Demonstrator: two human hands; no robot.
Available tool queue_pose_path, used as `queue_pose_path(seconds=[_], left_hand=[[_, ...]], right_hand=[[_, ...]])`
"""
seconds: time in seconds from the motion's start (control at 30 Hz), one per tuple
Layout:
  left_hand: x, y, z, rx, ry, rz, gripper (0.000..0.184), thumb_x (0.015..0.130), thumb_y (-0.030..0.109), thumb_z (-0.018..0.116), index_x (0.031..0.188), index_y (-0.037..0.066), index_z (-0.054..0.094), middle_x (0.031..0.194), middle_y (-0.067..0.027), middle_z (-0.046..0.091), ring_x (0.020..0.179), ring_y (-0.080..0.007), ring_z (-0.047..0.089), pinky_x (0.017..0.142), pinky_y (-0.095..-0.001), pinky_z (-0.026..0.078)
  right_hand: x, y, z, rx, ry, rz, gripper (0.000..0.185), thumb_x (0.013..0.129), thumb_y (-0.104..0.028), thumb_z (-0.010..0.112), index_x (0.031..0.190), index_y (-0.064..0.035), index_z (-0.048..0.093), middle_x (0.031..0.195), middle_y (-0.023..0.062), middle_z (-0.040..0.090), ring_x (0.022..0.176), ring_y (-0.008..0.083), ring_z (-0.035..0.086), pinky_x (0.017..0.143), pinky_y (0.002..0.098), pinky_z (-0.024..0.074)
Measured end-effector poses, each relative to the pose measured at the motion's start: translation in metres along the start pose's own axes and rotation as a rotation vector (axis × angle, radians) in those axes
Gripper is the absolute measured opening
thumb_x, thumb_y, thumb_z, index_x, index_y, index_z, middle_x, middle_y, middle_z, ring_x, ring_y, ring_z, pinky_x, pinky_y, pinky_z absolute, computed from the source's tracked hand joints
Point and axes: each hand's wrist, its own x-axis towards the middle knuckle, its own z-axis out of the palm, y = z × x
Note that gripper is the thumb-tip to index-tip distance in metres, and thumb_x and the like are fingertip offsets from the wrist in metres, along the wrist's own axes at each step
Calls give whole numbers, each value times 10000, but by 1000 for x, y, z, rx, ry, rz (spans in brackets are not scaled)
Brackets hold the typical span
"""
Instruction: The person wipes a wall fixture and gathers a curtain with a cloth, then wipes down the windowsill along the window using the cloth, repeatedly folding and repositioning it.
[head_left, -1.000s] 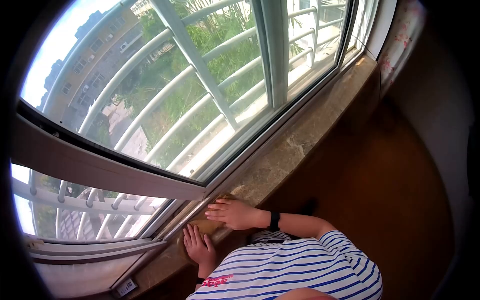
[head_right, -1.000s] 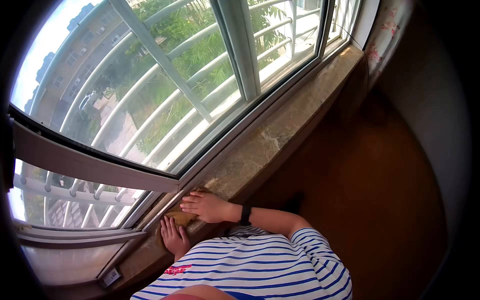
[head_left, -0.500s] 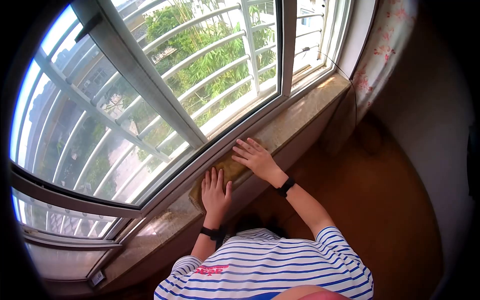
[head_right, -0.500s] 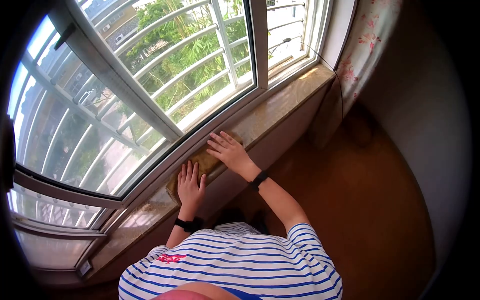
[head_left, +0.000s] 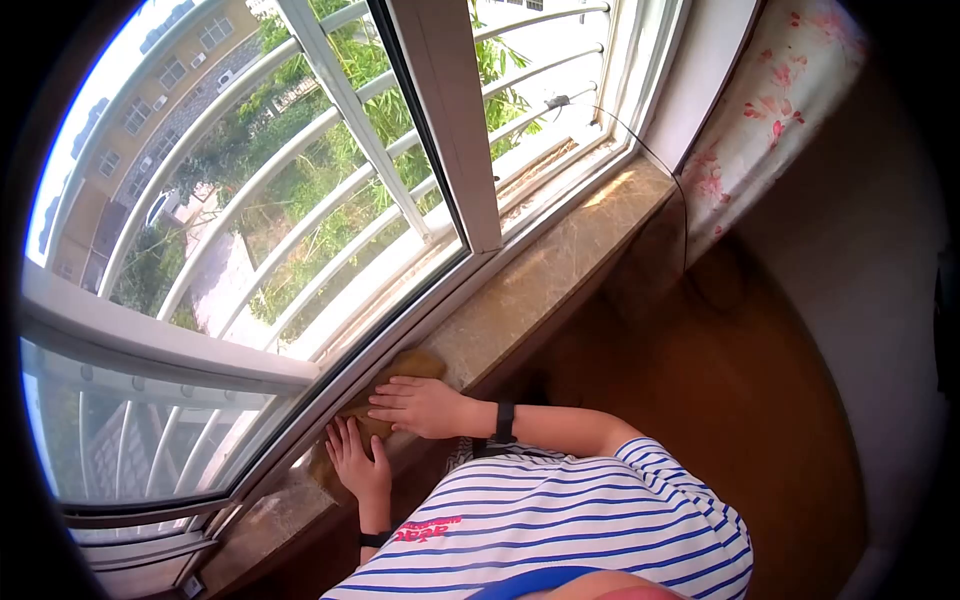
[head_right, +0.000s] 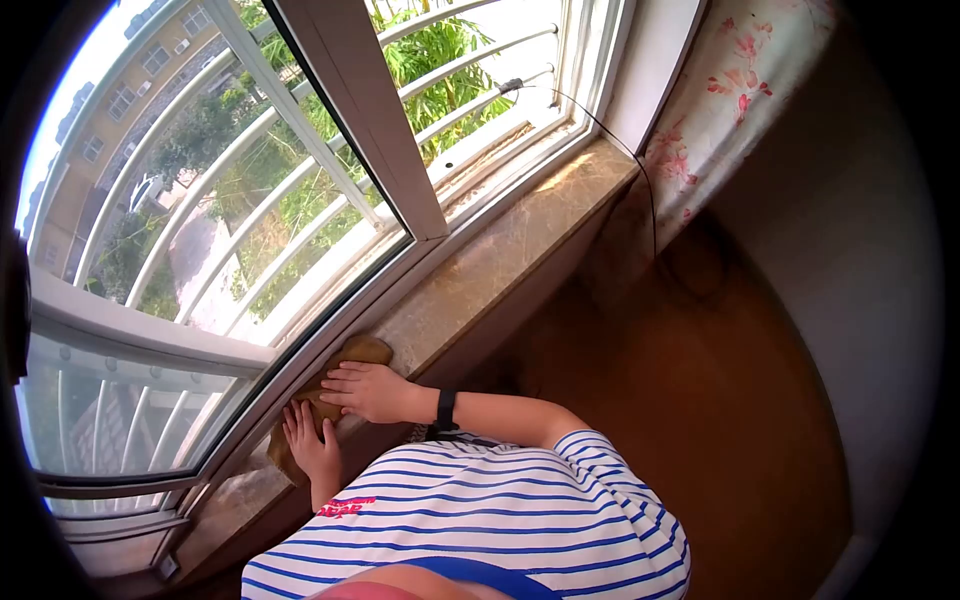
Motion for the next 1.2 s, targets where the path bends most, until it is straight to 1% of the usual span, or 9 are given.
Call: queue_pose_path(seconds=[0.07, 0.23, 0.57, 0.7, 0.83, 0.97, 1.03, 1.1, 1.2], left_hand=[[4, 20, 18, 16, 42, -57, 544, 918, 277, 573, 1404, 37, 523, 1534, -169, 443, 1458, -382, 337, 1185, -530, 252], [36, 106, 44, 32, 44, -146, 526, 919, 284, 576, 1379, 31, 545, 1525, -174, 452, 1448, -389, 350, 1179, -538, 259], [116, 312, 67, -141, 37, 244, 559, 862, 286, 663, 1378, 87, 579, 1477, -185, 495, 1401, -410, 405, 1155, -526, 312], [136, 388, 75, -179, -32, 315, 659, 824, 209, 676, 1454, 114, 508, 1495, -157, 483, 1403, -393, 407, 1158, -502, 329], [138, 435, 77, -308, -77, 363, 720, 788, 43, 633, 1483, 82, 448, 1515, -138, 460, 1390, -370, 442, 1131, -490, 394], [138, 463, 71, -281, 134, 194, 658, 836, 21, 580, 1479, 45, 443, 1525, -133, 451, 1419, -350, 414, 1150, -502, 357], [137, 461, 65, 64, 315, 110, 583, 863, 47, 545, 1440, -1, 473, 1520, -141, 457, 1435, -329, 397, 1170, -501, 319], [124, 453, 65, 144, 289, -58, 528, 861, 63, 532, 1380, -36, 518, 1492, -157, 482, 1444, -321, 384, 1183, -494, 289], [107, 454, 93, 201, 369, -249, 472, 836, 88, 543, 1282, -64, 564, 1416, -212, 534, 1374, -310, 470, 1140, -454, 367]], right_hand=[[-11, 24, -10, 23, -2, -66, 434, 936, -231, 601, 1359, -135, 595, 1405, 69, 586, 1329, 219, 522, 1166, 396, 356], [-36, 88, -73, 103, -100, -70, 431, 934, -187, 566, 1360, -127, 591, 1396, 65, 596, 1313, 210, 540, 1154, 378, 374], [-147, 203, -235, -123, 48, 122, 374, 898, -105, 542, 1250, -139, 663, 1269, 24, 673, 1238, 188, 595, 1101, 380, 425], [-184, 246, -295, -102, 120, 201, 373, 864, -12, 591, 1212, -119, 673, 1174, 70, 698, 1132, 251, 650, 1031, 413, 481], [-179, 268, -360, -10, 161, 330, 338, 904, -11, 608, 1210, -141, 672, 1091, 86, 704, 944, 308, 691, 797, 389, 565], [-129, 263, -375, -102, 141, 160, 342, 915, -18, 570, 1214, -154, 666, 1147, 65, 697, 941, 310, 690, 759, 385, 562], [-95, 255, -358, -29, 46, 166, 327, 911, -28, 537, 1186, -128, 682, 1168, 73, 697, 954, 319, 689, 783, 397, 557], [-64, 259, -311, 181, -57, 26, 284, 896, -56, 523, 1113, -64, 705, 1160, 114, 706, 982, 350, 677, 855, 411, 533], [-45, 234, -267, 325, -271, -4, 219, 924, -84, 526, 1043, -29, 701, 1060, 183, 708, 943, 350, 682, 836, 391, 531]])
